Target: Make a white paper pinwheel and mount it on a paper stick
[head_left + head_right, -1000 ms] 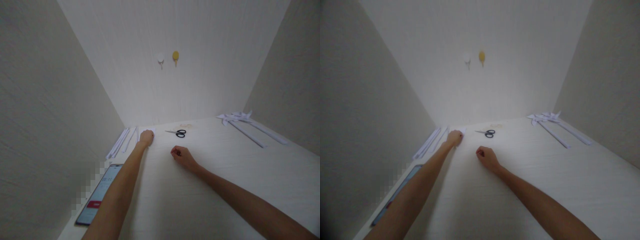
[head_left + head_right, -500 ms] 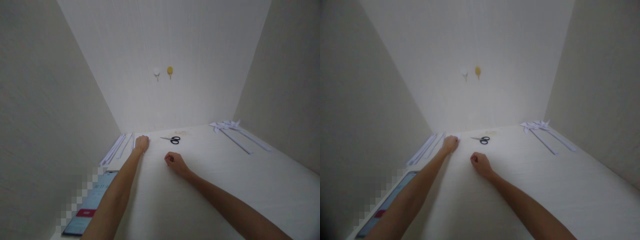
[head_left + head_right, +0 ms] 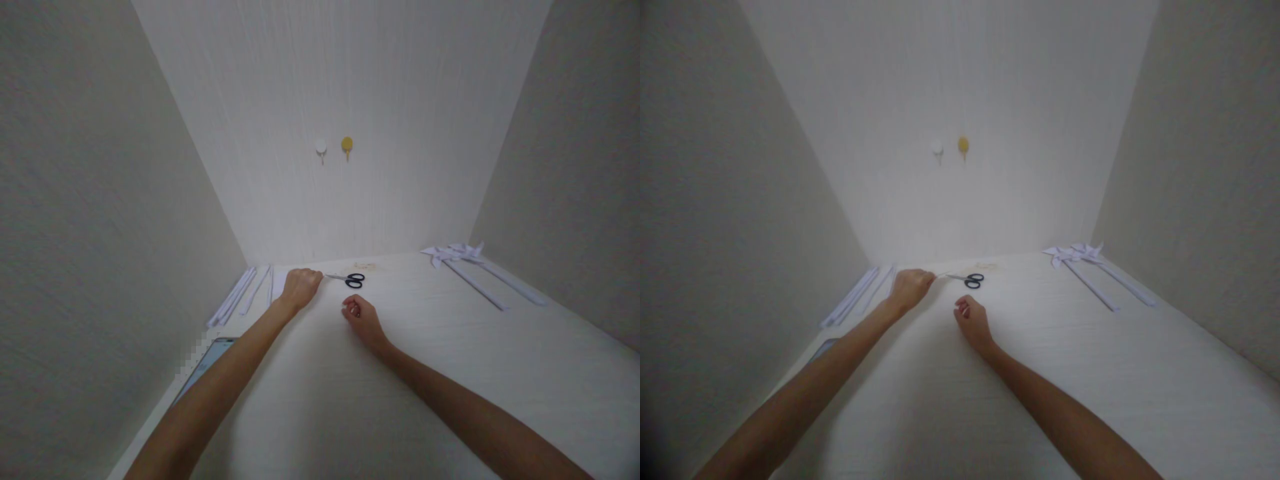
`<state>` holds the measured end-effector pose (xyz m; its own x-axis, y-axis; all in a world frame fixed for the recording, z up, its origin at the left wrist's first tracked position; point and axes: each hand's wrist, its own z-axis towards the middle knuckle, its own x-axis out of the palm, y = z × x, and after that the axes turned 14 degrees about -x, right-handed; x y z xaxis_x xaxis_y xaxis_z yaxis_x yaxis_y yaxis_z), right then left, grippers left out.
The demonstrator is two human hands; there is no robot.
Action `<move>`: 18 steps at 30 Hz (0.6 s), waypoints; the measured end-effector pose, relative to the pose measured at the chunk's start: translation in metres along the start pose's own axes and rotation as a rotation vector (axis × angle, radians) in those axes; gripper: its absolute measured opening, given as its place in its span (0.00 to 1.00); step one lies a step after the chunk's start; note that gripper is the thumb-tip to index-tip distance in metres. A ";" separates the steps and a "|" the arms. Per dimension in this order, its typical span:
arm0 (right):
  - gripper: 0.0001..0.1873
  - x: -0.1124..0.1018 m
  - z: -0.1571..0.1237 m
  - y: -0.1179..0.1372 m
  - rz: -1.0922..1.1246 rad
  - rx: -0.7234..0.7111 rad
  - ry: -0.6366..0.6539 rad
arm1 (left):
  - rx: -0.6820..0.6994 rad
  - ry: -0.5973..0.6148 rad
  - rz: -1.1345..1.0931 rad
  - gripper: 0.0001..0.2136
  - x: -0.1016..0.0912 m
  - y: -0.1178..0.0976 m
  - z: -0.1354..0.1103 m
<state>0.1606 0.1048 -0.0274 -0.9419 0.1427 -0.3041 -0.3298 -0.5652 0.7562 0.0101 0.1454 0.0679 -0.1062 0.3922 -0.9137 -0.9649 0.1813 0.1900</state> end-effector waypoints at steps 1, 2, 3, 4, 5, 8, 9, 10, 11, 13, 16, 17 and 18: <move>0.07 -0.001 -0.001 0.001 -0.019 0.001 -0.025 | 0.031 0.007 -0.008 0.12 0.000 -0.007 -0.012; 0.09 -0.002 -0.002 0.002 -0.040 -0.005 -0.042 | 0.071 0.014 -0.018 0.10 0.002 -0.013 -0.026; 0.12 -0.002 -0.004 0.002 -0.066 -0.022 -0.051 | 0.155 0.003 -0.036 0.09 0.005 -0.019 -0.040; 0.14 -0.003 -0.006 0.003 -0.101 -0.051 -0.053 | 0.221 -0.012 -0.060 0.08 0.009 -0.025 -0.054; 0.16 -0.004 -0.008 0.004 -0.143 -0.088 -0.046 | 0.260 -0.036 -0.090 0.07 0.014 -0.030 -0.067; 0.22 -0.010 -0.017 0.006 -0.303 -0.197 0.047 | 0.348 -0.083 -0.208 0.07 0.031 -0.040 -0.098; 0.23 -0.014 -0.021 0.007 -0.352 -0.220 0.112 | 0.331 -0.095 -0.255 0.08 0.035 -0.041 -0.104; 0.22 -0.018 -0.025 0.008 -0.396 -0.247 0.196 | 0.309 -0.102 -0.305 0.09 0.039 -0.042 -0.108; 0.21 -0.022 -0.029 0.009 -0.442 -0.284 0.278 | 0.290 -0.099 -0.350 0.09 0.042 -0.042 -0.110; 0.18 -0.031 -0.038 0.012 -0.510 -0.364 0.398 | 0.285 -0.068 -0.434 0.10 0.045 -0.041 -0.109; 0.12 -0.039 -0.046 0.019 -0.539 -0.443 0.484 | 0.351 0.022 -0.553 0.10 0.045 -0.040 -0.105; 0.12 -0.041 -0.048 0.021 -0.540 -0.469 0.514 | 0.374 0.051 -0.596 0.10 0.045 -0.040 -0.105; 0.12 -0.041 -0.049 0.023 -0.542 -0.486 0.531 | 0.392 0.077 -0.638 0.10 0.044 -0.040 -0.104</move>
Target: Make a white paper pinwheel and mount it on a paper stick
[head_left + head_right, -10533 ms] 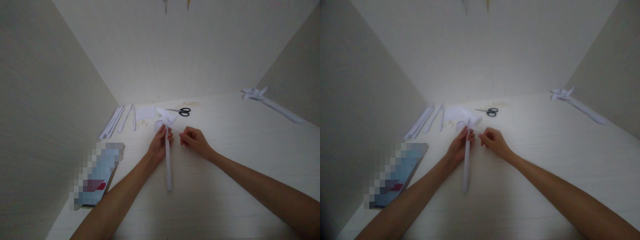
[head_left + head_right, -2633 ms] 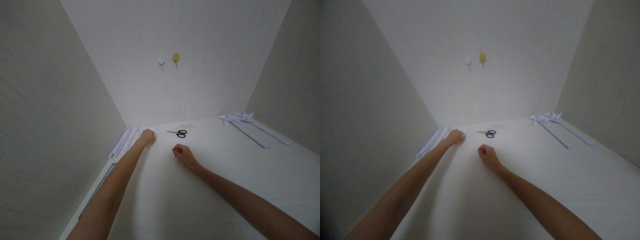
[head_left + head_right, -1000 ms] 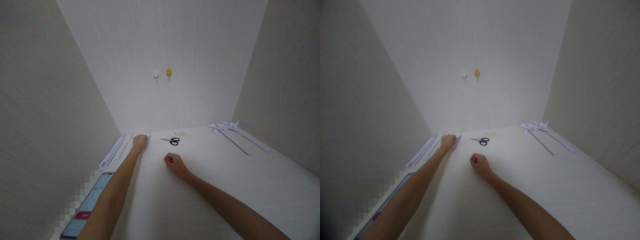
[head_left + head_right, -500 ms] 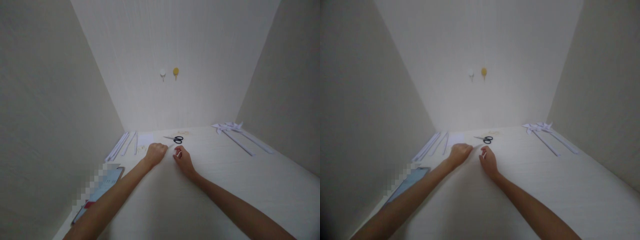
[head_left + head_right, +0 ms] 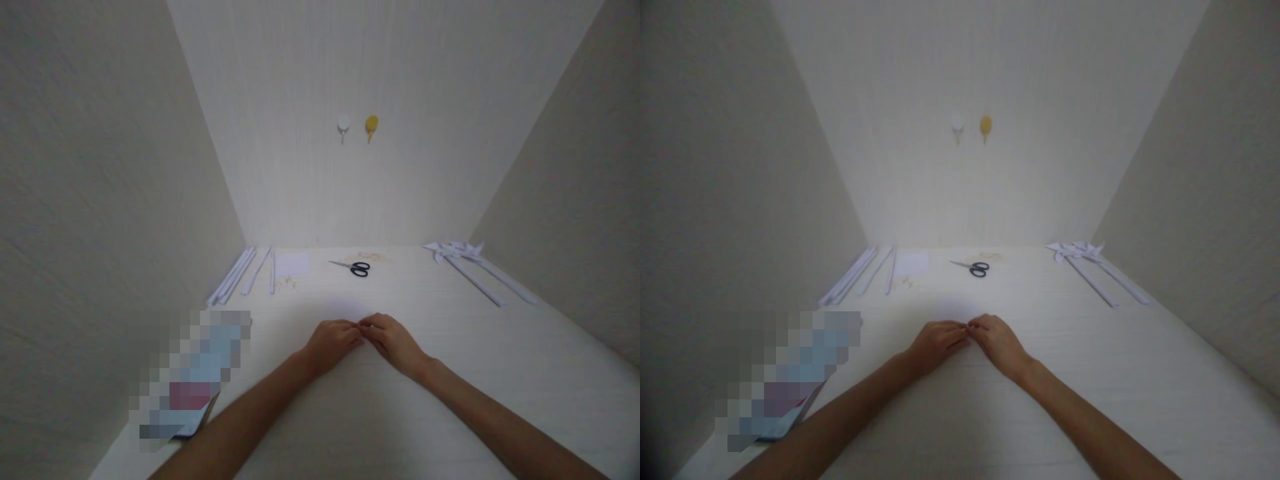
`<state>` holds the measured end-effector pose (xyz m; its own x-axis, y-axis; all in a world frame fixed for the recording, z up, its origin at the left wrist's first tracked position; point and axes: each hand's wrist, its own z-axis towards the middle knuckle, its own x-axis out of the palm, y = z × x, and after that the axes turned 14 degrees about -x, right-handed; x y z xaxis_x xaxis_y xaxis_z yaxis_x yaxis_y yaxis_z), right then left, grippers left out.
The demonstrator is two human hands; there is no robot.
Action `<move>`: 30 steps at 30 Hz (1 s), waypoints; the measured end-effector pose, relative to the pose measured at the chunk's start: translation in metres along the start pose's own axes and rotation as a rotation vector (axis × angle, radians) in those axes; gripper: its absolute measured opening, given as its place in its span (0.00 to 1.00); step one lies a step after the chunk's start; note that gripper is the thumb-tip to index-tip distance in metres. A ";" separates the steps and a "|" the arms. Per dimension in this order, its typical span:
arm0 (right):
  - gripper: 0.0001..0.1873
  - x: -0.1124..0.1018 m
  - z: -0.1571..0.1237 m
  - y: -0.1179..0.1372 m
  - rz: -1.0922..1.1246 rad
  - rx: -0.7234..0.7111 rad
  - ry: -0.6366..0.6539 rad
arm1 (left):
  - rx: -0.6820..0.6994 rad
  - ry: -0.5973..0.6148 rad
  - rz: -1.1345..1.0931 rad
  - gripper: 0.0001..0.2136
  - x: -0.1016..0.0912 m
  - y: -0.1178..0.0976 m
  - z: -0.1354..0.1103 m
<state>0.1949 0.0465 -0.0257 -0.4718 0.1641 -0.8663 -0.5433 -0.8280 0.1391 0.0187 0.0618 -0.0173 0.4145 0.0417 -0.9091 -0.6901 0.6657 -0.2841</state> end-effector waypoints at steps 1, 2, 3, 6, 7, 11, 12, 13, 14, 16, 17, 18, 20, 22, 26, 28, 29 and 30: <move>0.12 -0.001 0.000 0.001 -0.003 -0.013 0.005 | 0.009 0.018 -0.045 0.10 -0.001 0.000 0.000; 0.13 -0.001 0.000 0.002 -0.005 -0.021 0.002 | 0.011 0.028 -0.087 0.11 -0.001 0.001 0.000; 0.13 -0.002 0.001 0.002 -0.005 -0.027 -0.007 | 0.006 0.027 -0.126 0.11 -0.001 0.001 0.000; 0.12 -0.003 -0.001 -0.001 -0.019 -0.068 -0.041 | -0.070 -0.036 -0.193 0.13 -0.001 0.005 0.000; 0.12 -0.003 -0.002 -0.003 -0.030 -0.087 -0.050 | -0.114 -0.065 -0.194 0.13 -0.001 0.007 0.001; 0.11 -0.009 -0.010 -0.010 -0.085 -0.166 -0.080 | -0.228 -0.041 -0.091 0.16 0.002 0.017 0.003; 0.11 -0.011 -0.011 -0.011 -0.097 -0.185 -0.093 | -0.223 0.000 -0.051 0.18 0.002 0.019 0.004; 0.11 -0.012 -0.012 -0.012 -0.106 -0.202 -0.106 | -0.217 0.045 -0.010 0.19 0.002 0.020 0.004; 0.10 -0.013 -0.013 -0.013 -0.114 -0.216 -0.119 | -0.212 0.085 0.029 0.21 0.002 0.021 0.003; 0.10 -0.014 -0.013 -0.014 -0.123 -0.236 -0.132 | -0.212 0.142 0.096 0.22 0.002 0.020 0.002; 0.10 -0.014 -0.014 -0.015 -0.126 -0.239 -0.135 | -0.219 0.157 0.124 0.23 0.001 0.019 0.001; 0.10 -0.013 -0.014 -0.015 -0.126 -0.239 -0.134 | -0.229 0.167 0.148 0.23 0.001 0.018 0.000; 0.10 -0.011 -0.013 -0.015 -0.122 -0.227 -0.133 | -0.254 0.174 0.185 0.24 0.000 0.016 -0.001; 0.10 -0.010 -0.013 -0.015 -0.126 -0.207 -0.130 | -0.272 0.175 0.203 0.24 -0.001 0.015 -0.003; 0.10 -0.016 -0.015 -0.019 -0.172 -0.161 -0.048 | -0.271 0.170 0.186 0.21 -0.004 0.015 -0.005; 0.12 -0.021 -0.018 -0.025 -0.169 -0.129 -0.004 | -0.259 0.173 0.168 0.22 -0.006 0.013 -0.007; 0.13 -0.024 -0.020 -0.028 -0.145 -0.102 0.006 | -0.253 0.174 0.162 0.21 -0.007 0.012 -0.009; 0.13 -0.026 -0.021 -0.032 -0.109 -0.068 0.002 | -0.239 0.180 0.160 0.21 -0.007 0.010 -0.011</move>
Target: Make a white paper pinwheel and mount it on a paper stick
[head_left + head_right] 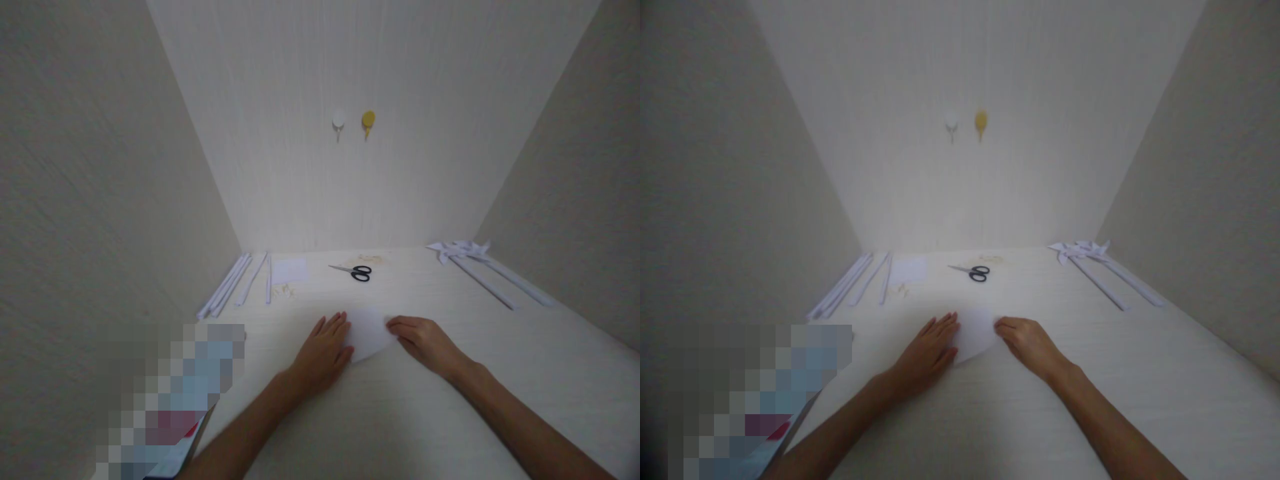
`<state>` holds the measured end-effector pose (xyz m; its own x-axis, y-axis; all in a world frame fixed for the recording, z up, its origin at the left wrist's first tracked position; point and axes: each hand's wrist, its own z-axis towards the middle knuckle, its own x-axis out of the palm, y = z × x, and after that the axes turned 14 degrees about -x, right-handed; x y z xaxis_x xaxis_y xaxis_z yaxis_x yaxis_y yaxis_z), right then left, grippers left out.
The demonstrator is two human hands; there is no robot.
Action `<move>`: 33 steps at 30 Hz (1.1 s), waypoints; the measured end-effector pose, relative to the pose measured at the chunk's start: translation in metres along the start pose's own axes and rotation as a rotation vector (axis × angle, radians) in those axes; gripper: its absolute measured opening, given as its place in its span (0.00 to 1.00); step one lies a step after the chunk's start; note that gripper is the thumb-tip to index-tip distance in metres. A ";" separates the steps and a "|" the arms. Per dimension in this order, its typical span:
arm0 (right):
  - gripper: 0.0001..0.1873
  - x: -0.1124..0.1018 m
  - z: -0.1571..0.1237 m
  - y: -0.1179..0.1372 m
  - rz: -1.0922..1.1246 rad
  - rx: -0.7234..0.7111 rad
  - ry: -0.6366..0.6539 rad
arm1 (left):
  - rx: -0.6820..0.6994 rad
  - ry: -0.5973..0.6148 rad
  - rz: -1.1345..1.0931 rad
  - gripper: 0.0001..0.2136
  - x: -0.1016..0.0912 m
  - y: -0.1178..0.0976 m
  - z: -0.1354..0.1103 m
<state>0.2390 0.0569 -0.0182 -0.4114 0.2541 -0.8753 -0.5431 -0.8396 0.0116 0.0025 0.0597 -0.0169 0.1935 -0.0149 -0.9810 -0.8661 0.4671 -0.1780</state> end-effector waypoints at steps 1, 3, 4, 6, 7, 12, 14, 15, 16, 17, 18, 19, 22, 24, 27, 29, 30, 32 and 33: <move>0.13 -0.001 -0.002 -0.003 0.044 0.040 -0.015 | 0.014 0.003 0.004 0.20 0.000 -0.002 -0.003; 0.13 0.000 -0.005 -0.008 0.132 0.143 -0.072 | 0.035 0.001 0.018 0.20 0.000 -0.005 -0.009; 0.13 0.002 -0.005 -0.009 0.177 0.208 -0.107 | 0.040 -0.007 0.028 0.20 0.001 -0.007 -0.011; 0.13 0.006 -0.004 -0.010 0.285 0.364 -0.174 | 0.031 -0.017 0.045 0.20 0.002 -0.010 -0.014; 0.13 0.009 -0.003 -0.010 0.347 0.452 -0.210 | 0.023 -0.020 0.053 0.20 0.002 -0.011 -0.015; 0.09 0.015 0.005 -0.009 0.694 0.796 -0.470 | 0.005 -0.018 0.068 0.21 0.000 -0.012 -0.016; 0.10 0.014 0.009 -0.008 0.833 0.870 -0.588 | 0.009 -0.017 0.060 0.21 0.000 -0.012 -0.018; 0.12 0.014 0.010 -0.007 0.894 0.897 -0.634 | 0.011 -0.016 0.055 0.21 0.000 -0.012 -0.018; 0.14 0.013 0.011 -0.006 0.941 0.913 -0.667 | 0.013 -0.015 0.050 0.21 0.000 -0.012 -0.019; 0.15 0.012 0.012 -0.004 0.971 0.923 -0.687 | 0.015 -0.015 0.047 0.21 0.000 -0.012 -0.020; 0.16 0.012 0.013 -0.003 0.981 0.925 -0.696 | 0.016 -0.012 0.045 0.21 0.000 -0.012 -0.020; 0.16 0.012 0.014 -0.001 0.974 0.919 -0.693 | 0.014 -0.010 0.044 0.21 0.000 -0.012 -0.021; 0.14 0.011 0.012 0.001 0.871 0.851 -0.623 | 0.007 -0.009 0.032 0.21 -0.001 -0.014 -0.020; 0.12 0.010 0.009 0.002 0.733 0.760 -0.555 | -0.001 -0.015 0.019 0.21 -0.002 -0.014 -0.020; 0.11 0.007 0.005 0.001 0.509 0.510 -0.463 | -0.016 -0.036 0.005 0.21 -0.001 -0.014 -0.019; 0.14 0.006 0.004 0.002 0.409 0.301 -0.382 | -0.024 -0.053 -0.001 0.21 0.001 -0.013 -0.020; 0.16 0.006 0.003 0.003 0.374 0.217 -0.337 | -0.026 -0.060 -0.004 0.21 0.002 -0.013 -0.020; 0.17 0.007 0.003 0.005 0.326 0.125 -0.242 | -0.029 -0.066 -0.004 0.21 0.004 -0.013 -0.020; 0.17 0.008 0.003 0.007 0.316 0.106 -0.203 | -0.029 -0.067 -0.003 0.21 0.004 -0.013 -0.020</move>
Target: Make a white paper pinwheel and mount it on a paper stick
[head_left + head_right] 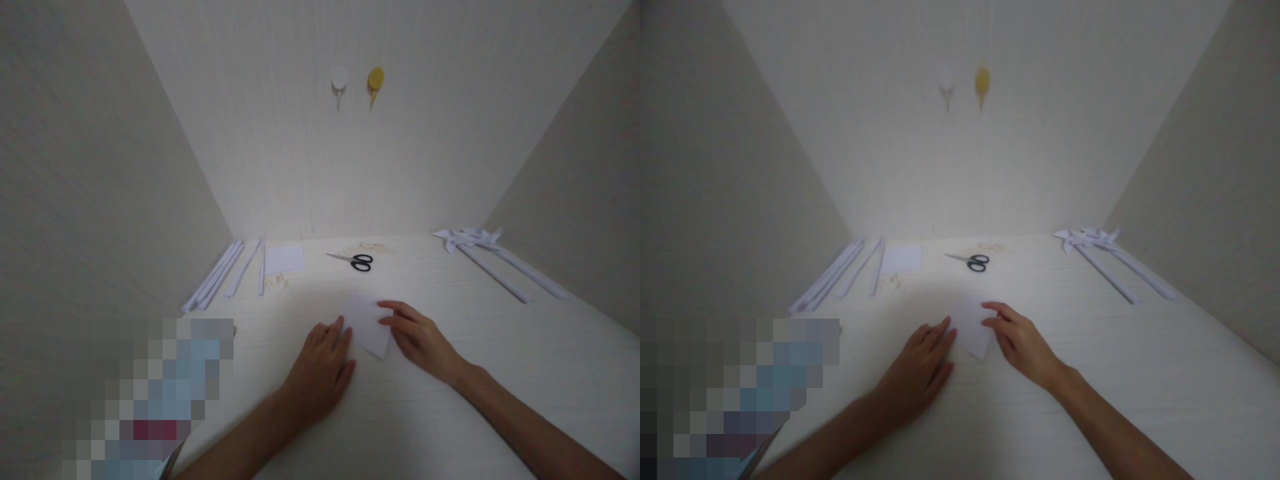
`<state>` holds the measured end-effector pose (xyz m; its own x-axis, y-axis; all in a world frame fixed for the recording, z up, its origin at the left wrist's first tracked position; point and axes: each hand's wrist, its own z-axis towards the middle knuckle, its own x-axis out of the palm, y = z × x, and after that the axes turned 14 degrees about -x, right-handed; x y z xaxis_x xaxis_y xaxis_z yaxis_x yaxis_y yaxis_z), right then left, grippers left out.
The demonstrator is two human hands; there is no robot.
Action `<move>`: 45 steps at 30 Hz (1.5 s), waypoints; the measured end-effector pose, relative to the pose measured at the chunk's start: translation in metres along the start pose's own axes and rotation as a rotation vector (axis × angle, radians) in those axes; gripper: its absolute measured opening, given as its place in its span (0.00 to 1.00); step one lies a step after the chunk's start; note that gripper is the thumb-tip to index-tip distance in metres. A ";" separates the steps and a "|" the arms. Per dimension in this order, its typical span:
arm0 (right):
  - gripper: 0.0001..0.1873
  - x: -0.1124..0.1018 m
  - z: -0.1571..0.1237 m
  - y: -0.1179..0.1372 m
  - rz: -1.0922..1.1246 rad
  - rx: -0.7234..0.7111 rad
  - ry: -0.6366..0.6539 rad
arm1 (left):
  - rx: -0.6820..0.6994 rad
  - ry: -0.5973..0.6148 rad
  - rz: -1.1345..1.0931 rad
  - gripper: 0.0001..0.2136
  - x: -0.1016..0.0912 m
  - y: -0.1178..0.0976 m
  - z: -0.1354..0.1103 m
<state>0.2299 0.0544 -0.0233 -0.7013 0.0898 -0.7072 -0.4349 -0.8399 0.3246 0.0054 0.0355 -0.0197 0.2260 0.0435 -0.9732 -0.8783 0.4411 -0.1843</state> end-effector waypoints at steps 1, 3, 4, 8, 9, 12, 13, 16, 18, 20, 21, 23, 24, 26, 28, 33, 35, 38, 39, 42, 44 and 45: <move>0.17 0.001 0.000 0.001 -0.002 -0.006 0.031 | 0.000 -0.003 0.001 0.20 0.000 0.000 0.000; 0.16 0.001 0.000 0.003 0.017 -0.015 0.061 | 0.020 -0.009 -0.008 0.19 -0.003 -0.001 0.000; 0.16 0.001 0.000 0.004 0.041 -0.017 0.054 | 0.048 -0.009 -0.021 0.19 -0.005 -0.002 0.000; 0.12 -0.006 0.003 0.001 0.238 0.051 -0.062 | 0.342 0.077 -0.127 0.16 -0.017 -0.004 -0.002; 0.11 -0.008 0.004 -0.001 0.299 0.081 -0.088 | 0.412 0.104 -0.151 0.17 -0.020 -0.004 -0.002; 0.12 -0.011 0.006 -0.007 0.463 0.167 -0.108 | 0.444 0.120 -0.185 0.19 -0.024 -0.003 -0.002; 0.12 -0.012 0.007 -0.008 0.513 0.193 -0.104 | 0.426 0.123 -0.182 0.19 -0.024 -0.002 -0.002; 0.14 -0.012 0.008 -0.011 0.620 0.251 -0.116 | 0.409 0.177 -0.157 0.21 -0.022 -0.002 -0.001; 0.13 -0.011 0.009 -0.010 0.623 0.279 -0.166 | 0.406 0.213 -0.140 0.21 -0.020 -0.003 -0.002; 0.08 -0.010 0.009 -0.009 0.586 0.355 -0.232 | 0.364 0.200 -0.125 0.21 -0.018 -0.005 -0.003; 0.09 -0.009 0.009 -0.009 0.569 0.409 -0.269 | 0.333 0.182 -0.115 0.21 -0.017 -0.006 -0.004; 0.15 -0.006 0.008 -0.008 0.576 0.512 -0.331 | 0.276 0.145 -0.090 0.21 -0.015 -0.008 -0.006; 0.18 -0.004 0.008 -0.008 0.604 0.546 -0.354 | 0.255 0.134 -0.077 0.21 -0.014 -0.009 -0.006; 0.20 -0.001 0.007 -0.008 0.664 0.566 -0.377 | 0.223 0.125 -0.052 0.22 -0.013 -0.009 -0.007; 0.20 0.002 0.006 -0.008 0.685 0.553 -0.385 | 0.210 0.125 -0.037 0.23 -0.011 -0.009 -0.008; 0.20 0.009 0.003 -0.009 0.595 0.520 -0.363 | 0.221 0.128 -0.053 0.24 -0.009 -0.008 -0.007; 0.15 0.009 0.002 -0.010 0.545 0.524 -0.337 | 0.221 0.132 -0.063 0.24 -0.008 -0.007 -0.007; 0.08 0.006 0.003 -0.008 0.450 0.483 -0.315 | 0.229 0.137 -0.085 0.24 -0.007 -0.006 -0.006; 0.07 0.004 0.003 -0.006 0.395 0.457 -0.326 | 0.232 0.133 -0.093 0.24 -0.007 -0.006 -0.006; 0.04 -0.001 0.006 -0.001 0.151 0.384 -0.521 | 0.233 0.114 -0.102 0.23 -0.007 -0.005 -0.005; 0.03 -0.005 0.007 0.001 0.012 0.359 -0.750 | 0.232 0.092 -0.095 0.22 -0.007 -0.005 -0.006; 0.03 -0.007 0.008 0.001 -0.024 0.356 -0.854 | 0.232 0.077 -0.091 0.21 -0.007 -0.005 -0.006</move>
<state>0.2300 0.0570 -0.0134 -0.8067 0.5880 -0.0593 -0.5038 -0.6316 0.5893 0.0059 0.0274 -0.0130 0.2594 -0.0698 -0.9632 -0.7339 0.6340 -0.2436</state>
